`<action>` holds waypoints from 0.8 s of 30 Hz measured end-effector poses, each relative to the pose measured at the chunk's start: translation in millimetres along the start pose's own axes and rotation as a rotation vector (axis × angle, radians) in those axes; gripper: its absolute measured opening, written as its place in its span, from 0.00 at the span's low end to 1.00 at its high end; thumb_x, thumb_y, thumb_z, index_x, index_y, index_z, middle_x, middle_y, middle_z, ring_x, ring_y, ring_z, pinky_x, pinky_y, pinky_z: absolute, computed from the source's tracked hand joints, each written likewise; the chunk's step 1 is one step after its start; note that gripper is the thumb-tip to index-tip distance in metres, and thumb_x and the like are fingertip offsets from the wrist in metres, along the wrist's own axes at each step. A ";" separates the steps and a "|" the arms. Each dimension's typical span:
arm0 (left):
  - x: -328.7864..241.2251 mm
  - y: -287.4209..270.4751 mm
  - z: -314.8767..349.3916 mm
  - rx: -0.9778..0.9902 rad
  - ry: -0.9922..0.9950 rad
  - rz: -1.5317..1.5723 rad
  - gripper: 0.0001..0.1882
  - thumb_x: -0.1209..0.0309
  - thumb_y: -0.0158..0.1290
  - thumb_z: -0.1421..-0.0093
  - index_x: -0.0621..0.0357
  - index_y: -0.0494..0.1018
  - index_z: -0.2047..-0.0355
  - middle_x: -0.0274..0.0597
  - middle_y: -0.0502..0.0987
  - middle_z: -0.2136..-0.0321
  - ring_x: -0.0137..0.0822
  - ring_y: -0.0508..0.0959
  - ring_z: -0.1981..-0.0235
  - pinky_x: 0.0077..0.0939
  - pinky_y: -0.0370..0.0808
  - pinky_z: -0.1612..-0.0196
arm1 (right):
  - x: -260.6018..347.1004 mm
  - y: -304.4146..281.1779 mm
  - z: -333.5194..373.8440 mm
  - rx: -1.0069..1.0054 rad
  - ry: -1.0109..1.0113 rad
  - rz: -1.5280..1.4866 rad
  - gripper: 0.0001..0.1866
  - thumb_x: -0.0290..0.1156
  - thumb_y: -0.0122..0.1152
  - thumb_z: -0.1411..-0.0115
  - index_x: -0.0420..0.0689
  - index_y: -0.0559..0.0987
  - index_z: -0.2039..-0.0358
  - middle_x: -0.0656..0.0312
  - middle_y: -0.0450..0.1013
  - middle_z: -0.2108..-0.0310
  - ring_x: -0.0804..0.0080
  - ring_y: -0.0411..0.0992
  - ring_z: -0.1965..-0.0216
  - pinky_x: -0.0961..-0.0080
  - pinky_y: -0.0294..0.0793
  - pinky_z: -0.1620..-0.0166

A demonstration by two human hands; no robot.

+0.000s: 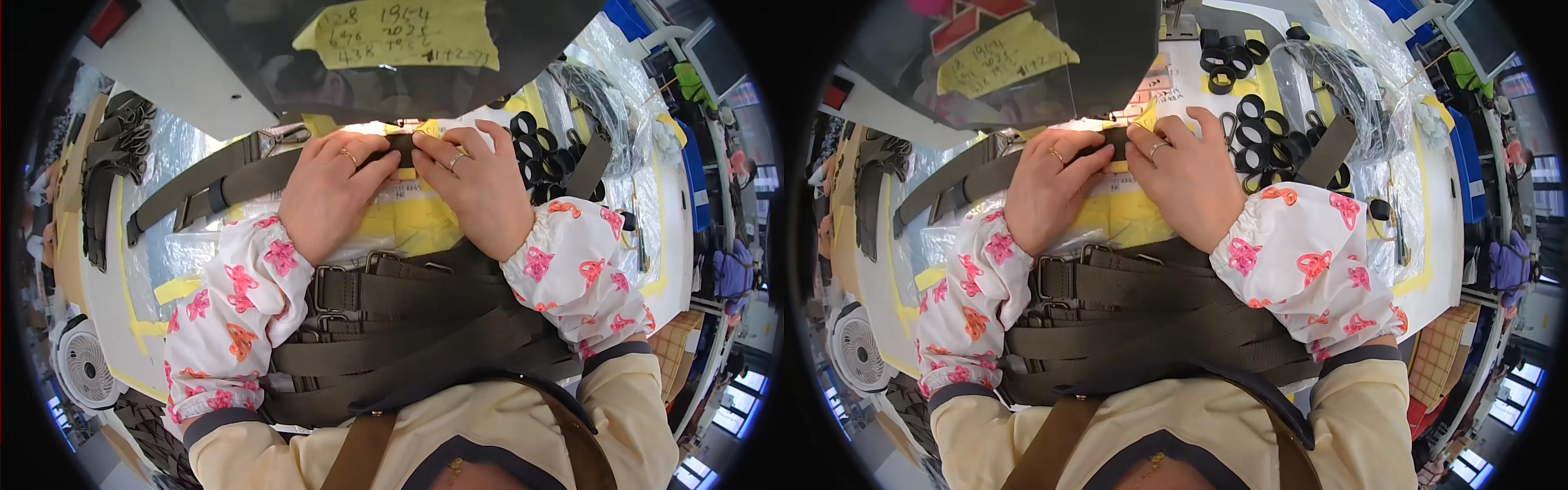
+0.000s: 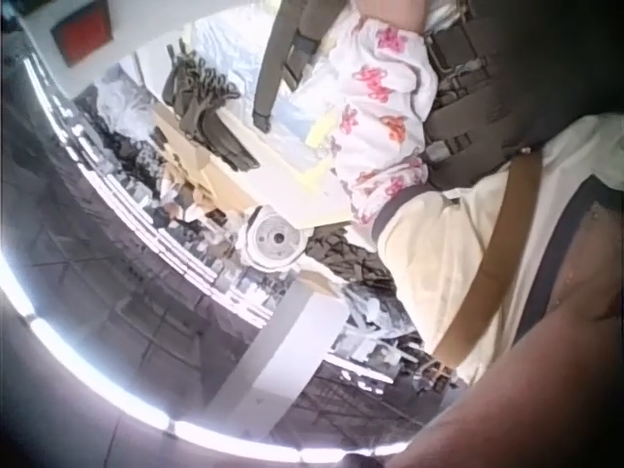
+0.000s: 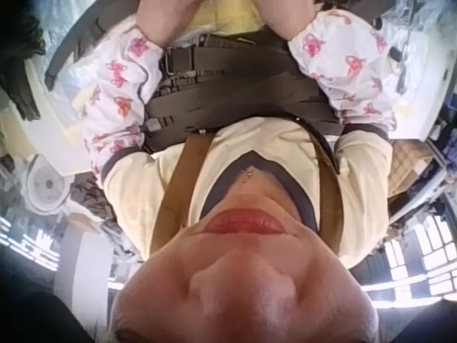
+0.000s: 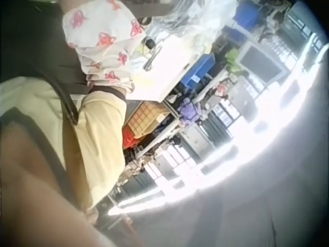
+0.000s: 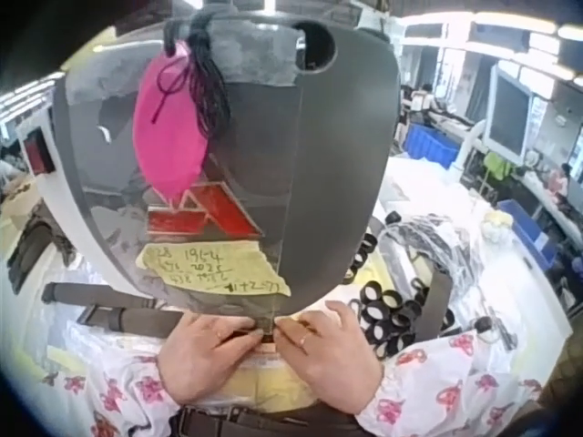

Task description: Assembling green nylon straps by sewing on plastic buckles and loops using an industrial sewing machine.

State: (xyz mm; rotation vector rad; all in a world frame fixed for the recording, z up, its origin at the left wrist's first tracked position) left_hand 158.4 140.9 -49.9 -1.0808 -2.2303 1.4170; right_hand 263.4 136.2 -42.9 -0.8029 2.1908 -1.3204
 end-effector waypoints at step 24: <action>21.5 7.8 2.6 0.145 0.008 -0.037 0.19 0.76 0.49 0.51 0.53 0.72 0.56 0.36 0.73 0.53 0.31 0.74 0.56 0.31 0.64 0.63 | 0.9 3.1 -9.9 0.112 -0.047 0.098 0.15 0.25 0.57 0.57 0.46 0.78 0.65 0.69 0.73 0.57 0.71 0.66 0.56 0.51 0.56 0.44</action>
Point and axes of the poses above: each hand's wrist, its own z-axis away from the middle knuckle, its own y-axis out of the palm, x = y × z, the point moved 8 cm from there along -z, towards the middle knuckle
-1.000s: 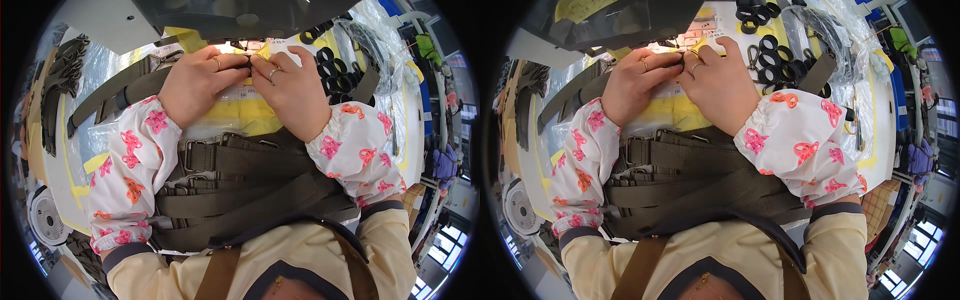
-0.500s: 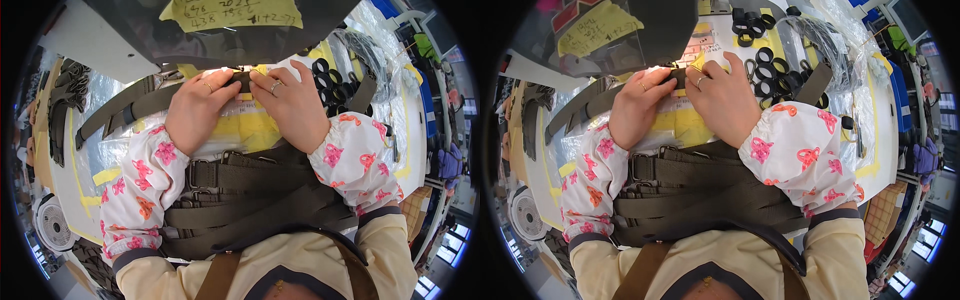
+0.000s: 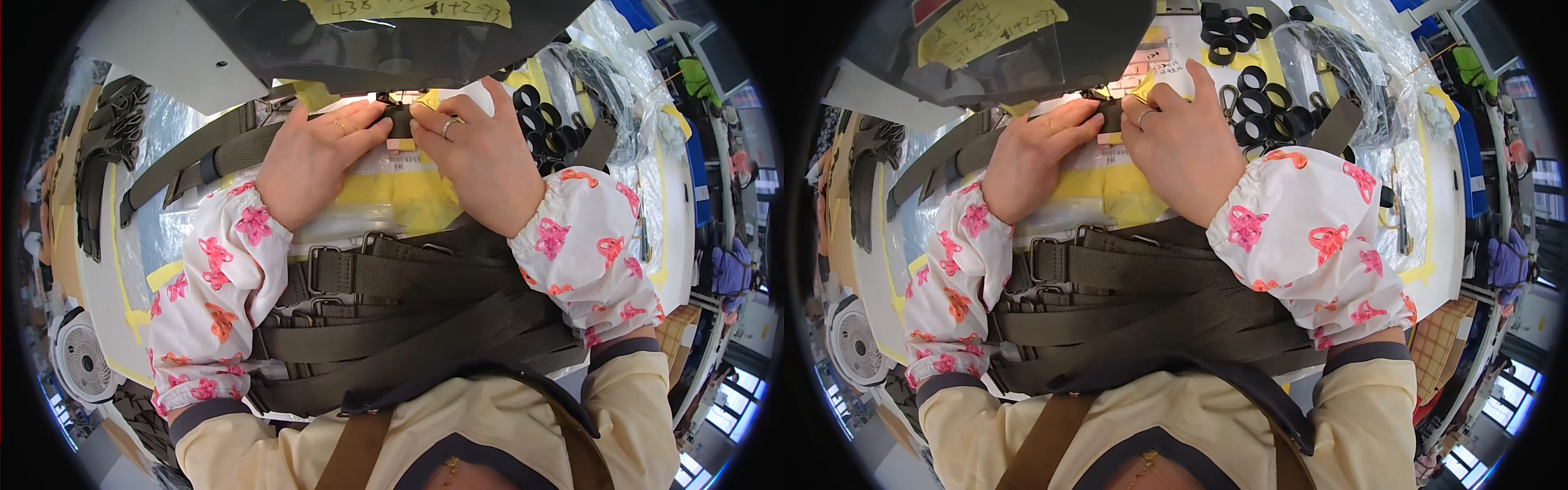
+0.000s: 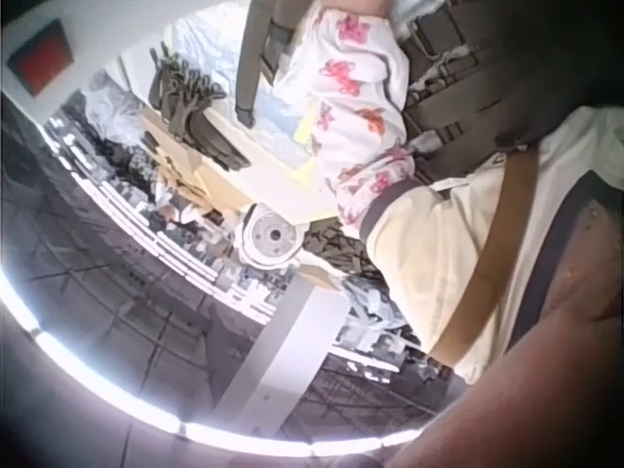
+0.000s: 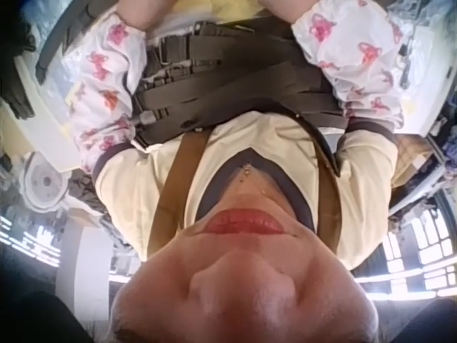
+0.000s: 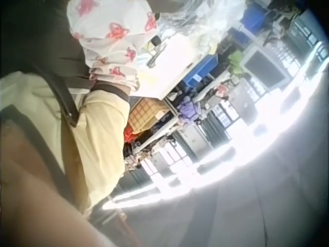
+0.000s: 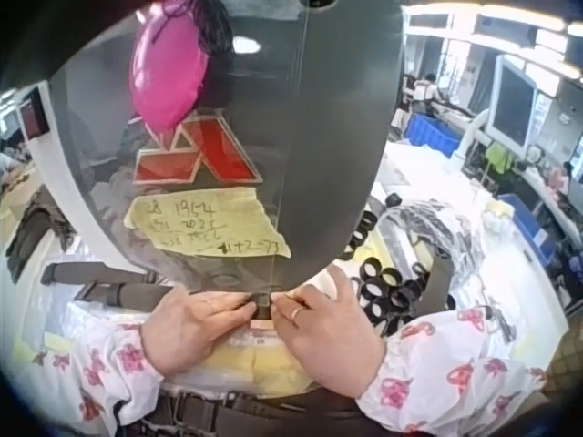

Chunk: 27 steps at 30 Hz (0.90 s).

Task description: Assembling green nylon straps by sewing on plastic buckles and loops using an industrial sewing machine.

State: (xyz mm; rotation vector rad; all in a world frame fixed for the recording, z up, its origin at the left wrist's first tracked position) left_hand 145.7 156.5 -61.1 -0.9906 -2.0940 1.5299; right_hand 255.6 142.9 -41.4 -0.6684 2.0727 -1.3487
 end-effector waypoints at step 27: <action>16.1 2.2 -9.8 -0.075 -0.106 0.147 0.14 0.73 0.49 0.44 0.46 0.72 0.57 0.40 0.76 0.68 0.42 0.77 0.74 0.30 0.73 0.74 | -19.4 14.2 -5.7 -0.002 0.108 -0.125 0.15 0.27 0.52 0.50 0.46 0.76 0.59 0.70 0.70 0.59 0.71 0.65 0.52 0.48 0.52 0.44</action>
Point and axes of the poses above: each hand's wrist, its own z-axis away from the middle knuckle, its own y-axis out of the palm, x = y × z, the point moved 8 cm from there along -z, towards the middle knuckle
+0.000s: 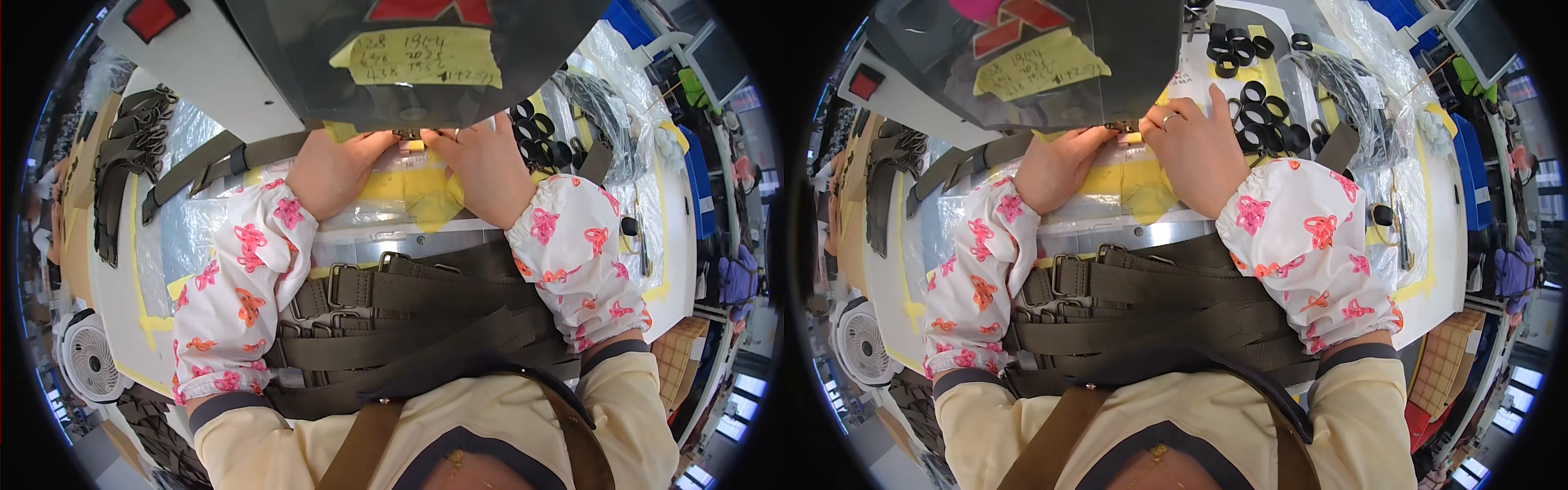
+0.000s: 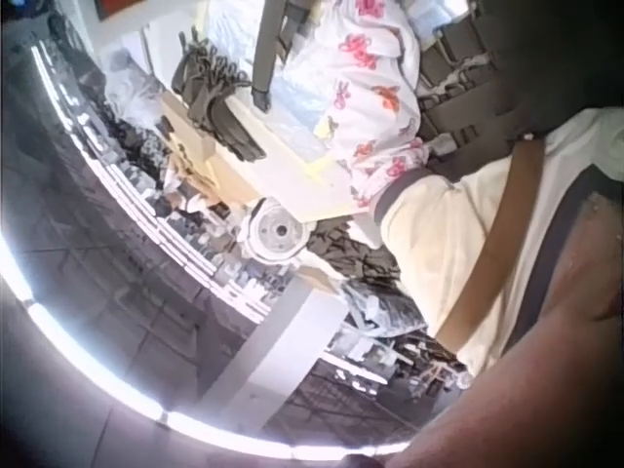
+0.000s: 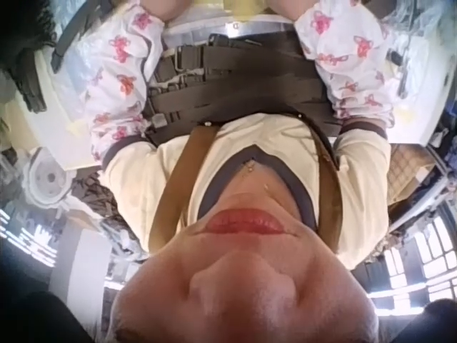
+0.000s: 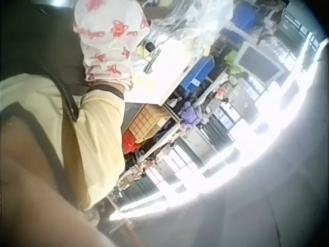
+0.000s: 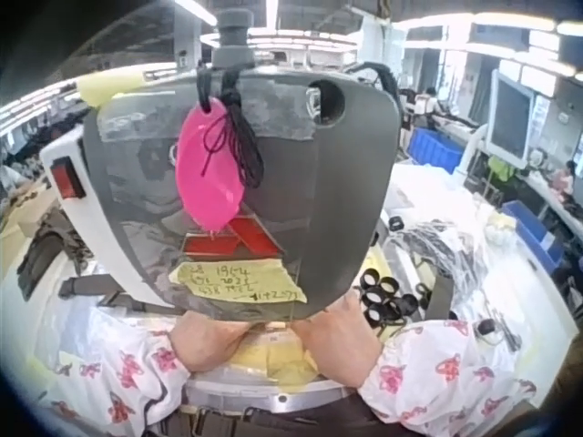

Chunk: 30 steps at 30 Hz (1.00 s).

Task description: Assembling green nylon straps by sewing on plastic buckles and loops using an industrial sewing machine.

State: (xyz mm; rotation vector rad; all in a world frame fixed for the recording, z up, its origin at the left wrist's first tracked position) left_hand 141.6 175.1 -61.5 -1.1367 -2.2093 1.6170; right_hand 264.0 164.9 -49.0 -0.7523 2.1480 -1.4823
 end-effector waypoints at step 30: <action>-23.0 -2.7 4.8 -0.043 0.254 -0.044 0.07 0.71 0.52 0.51 0.48 0.73 0.69 0.24 0.76 0.61 0.25 0.75 0.60 0.26 0.65 0.72 | 7.0 -3.2 12.8 0.096 -0.099 -0.077 0.18 0.25 0.56 0.54 0.46 0.76 0.59 0.69 0.71 0.52 0.71 0.66 0.52 0.51 0.52 0.43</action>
Point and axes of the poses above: each hand's wrist, its own z-axis away from the middle knuckle, its own y-axis out of the palm, x = y × z, the point moved 8 cm from there along -z, towards the middle knuckle
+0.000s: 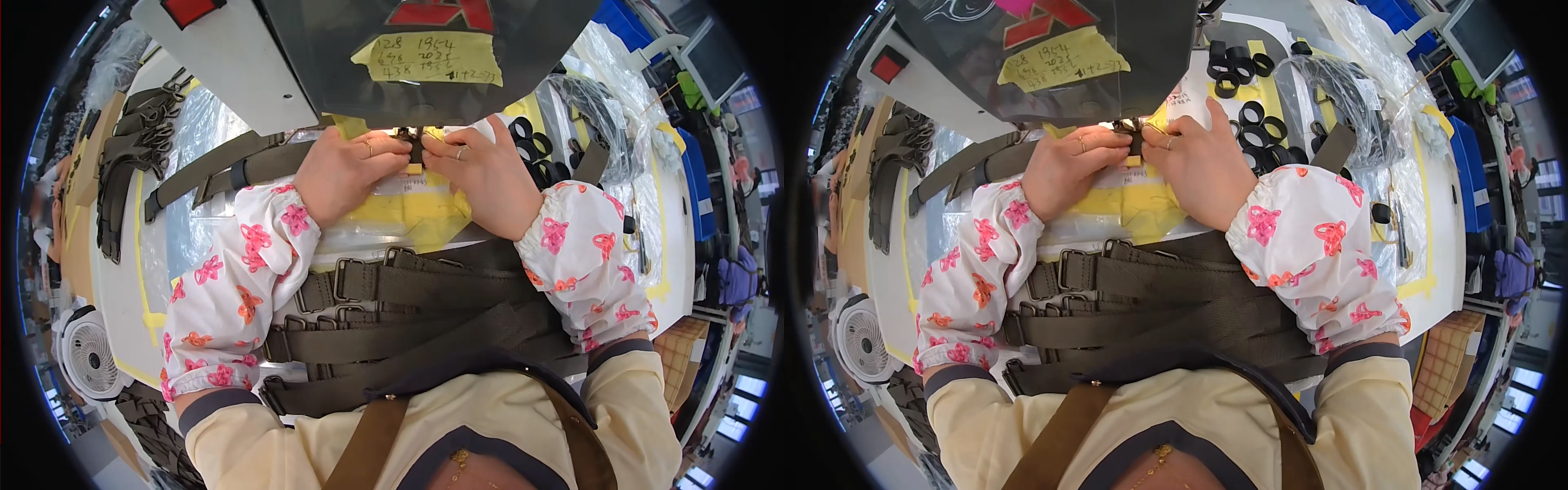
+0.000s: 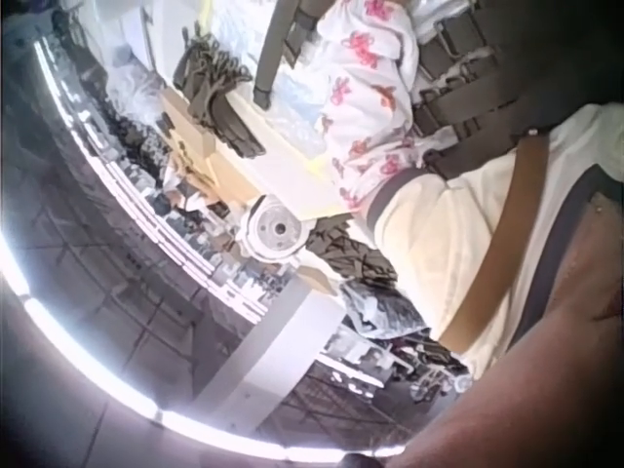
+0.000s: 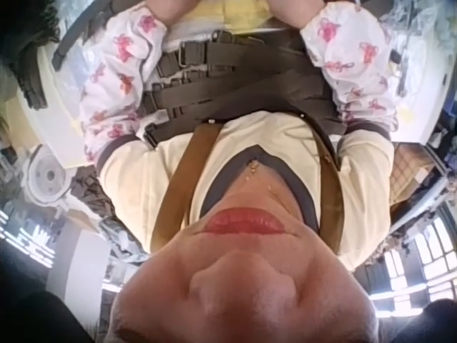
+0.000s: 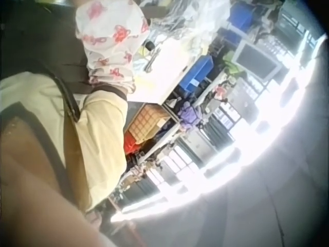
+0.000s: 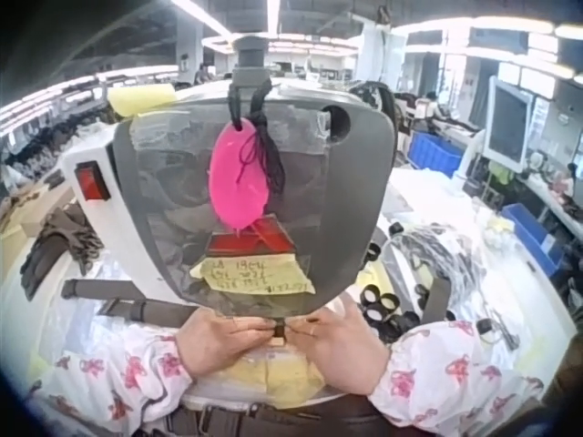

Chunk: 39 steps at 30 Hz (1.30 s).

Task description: Assembling green nylon straps by sewing on plastic buckles and loops using an industrial sewing machine.

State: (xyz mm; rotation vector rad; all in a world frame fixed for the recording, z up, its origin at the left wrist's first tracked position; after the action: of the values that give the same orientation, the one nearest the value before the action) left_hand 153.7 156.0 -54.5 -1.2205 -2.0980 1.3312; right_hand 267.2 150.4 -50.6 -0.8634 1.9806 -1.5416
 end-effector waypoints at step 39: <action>83.8 -104.1 137.0 0.003 -0.649 -0.281 0.19 0.81 0.49 0.52 0.55 0.71 0.57 0.40 0.74 0.60 0.44 0.74 0.59 0.33 0.70 0.56 | 1.2 -7.0 -10.9 -0.092 -0.210 -0.092 0.12 0.19 0.52 0.58 0.38 0.70 0.68 0.58 0.73 0.70 0.62 0.73 0.70 0.72 0.73 0.71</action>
State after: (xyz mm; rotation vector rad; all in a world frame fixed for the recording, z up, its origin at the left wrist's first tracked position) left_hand -35.8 131.9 -42.0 -0.4811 -2.5597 1.7449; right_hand 259.9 155.6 -41.1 -1.1201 1.8943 -1.3556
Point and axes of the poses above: each hand's wrist, its own z-axis away from the middle knuckle, its own y-axis out of the palm, x = y × z, the point moved 8 cm from there along -z, towards the middle knuckle
